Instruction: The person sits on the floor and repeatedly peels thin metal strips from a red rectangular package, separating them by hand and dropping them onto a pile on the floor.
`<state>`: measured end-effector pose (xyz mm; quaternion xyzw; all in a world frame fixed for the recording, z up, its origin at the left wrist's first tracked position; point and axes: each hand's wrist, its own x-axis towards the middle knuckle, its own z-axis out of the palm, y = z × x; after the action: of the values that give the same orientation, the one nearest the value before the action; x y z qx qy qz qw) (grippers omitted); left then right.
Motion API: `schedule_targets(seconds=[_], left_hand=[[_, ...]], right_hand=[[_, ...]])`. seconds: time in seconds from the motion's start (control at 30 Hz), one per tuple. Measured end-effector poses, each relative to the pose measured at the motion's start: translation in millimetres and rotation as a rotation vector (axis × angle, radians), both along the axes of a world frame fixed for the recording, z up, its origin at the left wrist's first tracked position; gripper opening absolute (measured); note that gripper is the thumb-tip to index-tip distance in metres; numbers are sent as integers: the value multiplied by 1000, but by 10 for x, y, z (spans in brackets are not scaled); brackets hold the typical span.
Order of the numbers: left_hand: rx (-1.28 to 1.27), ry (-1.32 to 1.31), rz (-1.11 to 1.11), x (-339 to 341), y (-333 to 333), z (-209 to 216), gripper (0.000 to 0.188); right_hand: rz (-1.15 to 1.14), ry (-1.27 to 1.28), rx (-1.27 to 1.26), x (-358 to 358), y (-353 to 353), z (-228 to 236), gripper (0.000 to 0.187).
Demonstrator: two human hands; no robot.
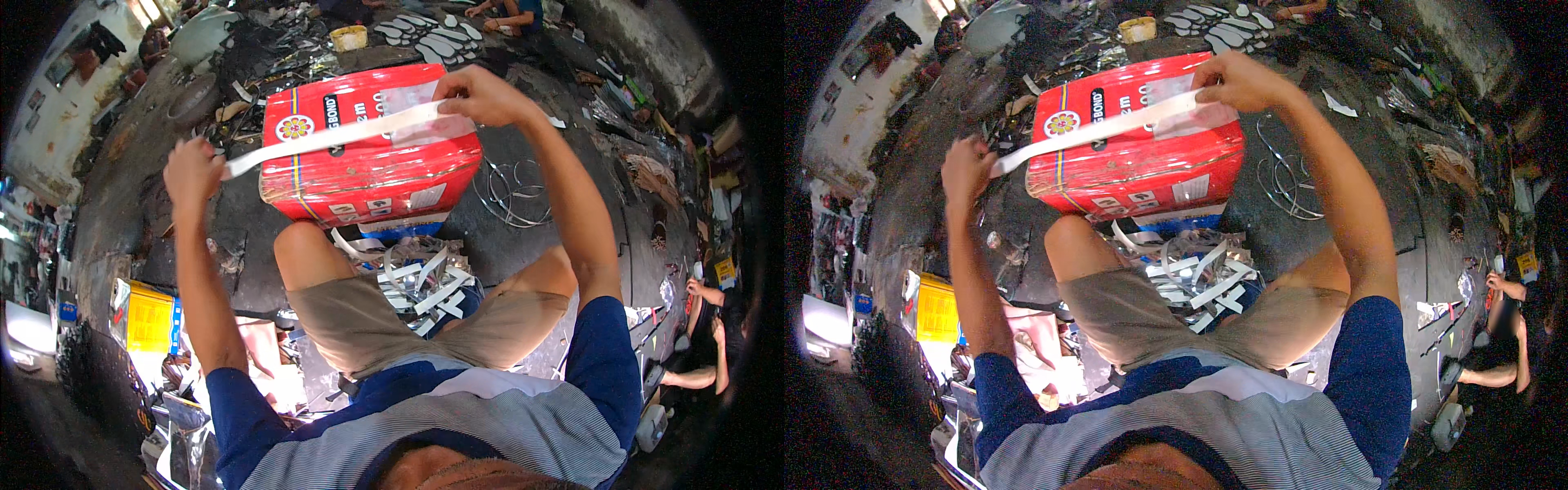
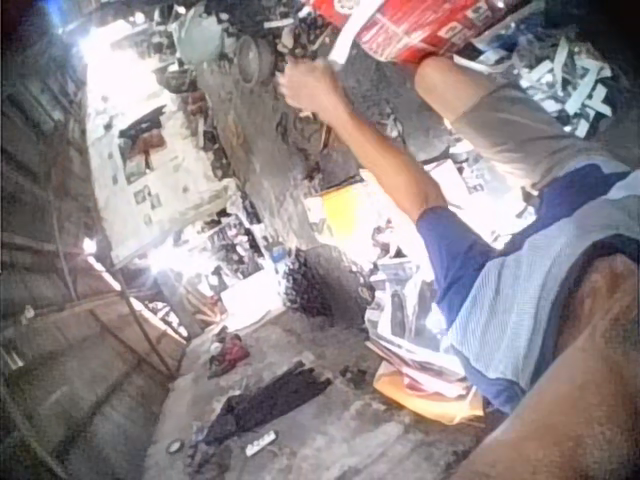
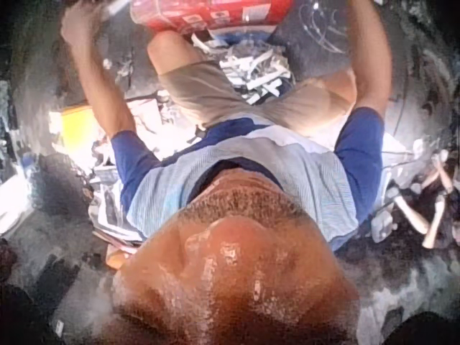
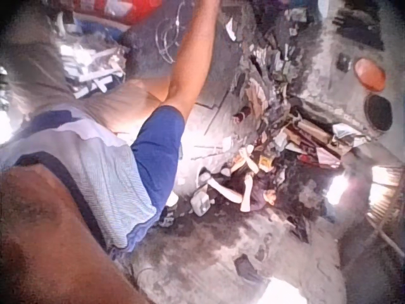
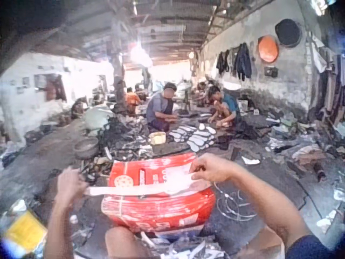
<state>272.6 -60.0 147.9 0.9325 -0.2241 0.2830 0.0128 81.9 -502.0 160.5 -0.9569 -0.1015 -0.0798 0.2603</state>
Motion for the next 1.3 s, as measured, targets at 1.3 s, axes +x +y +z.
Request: schedule_targets(seconds=[1.3], left_hand=[[-768,577,-918,-944,-2737,-795,16]], right_hand=[[-389,-276,170,-259,92,-542,16]])
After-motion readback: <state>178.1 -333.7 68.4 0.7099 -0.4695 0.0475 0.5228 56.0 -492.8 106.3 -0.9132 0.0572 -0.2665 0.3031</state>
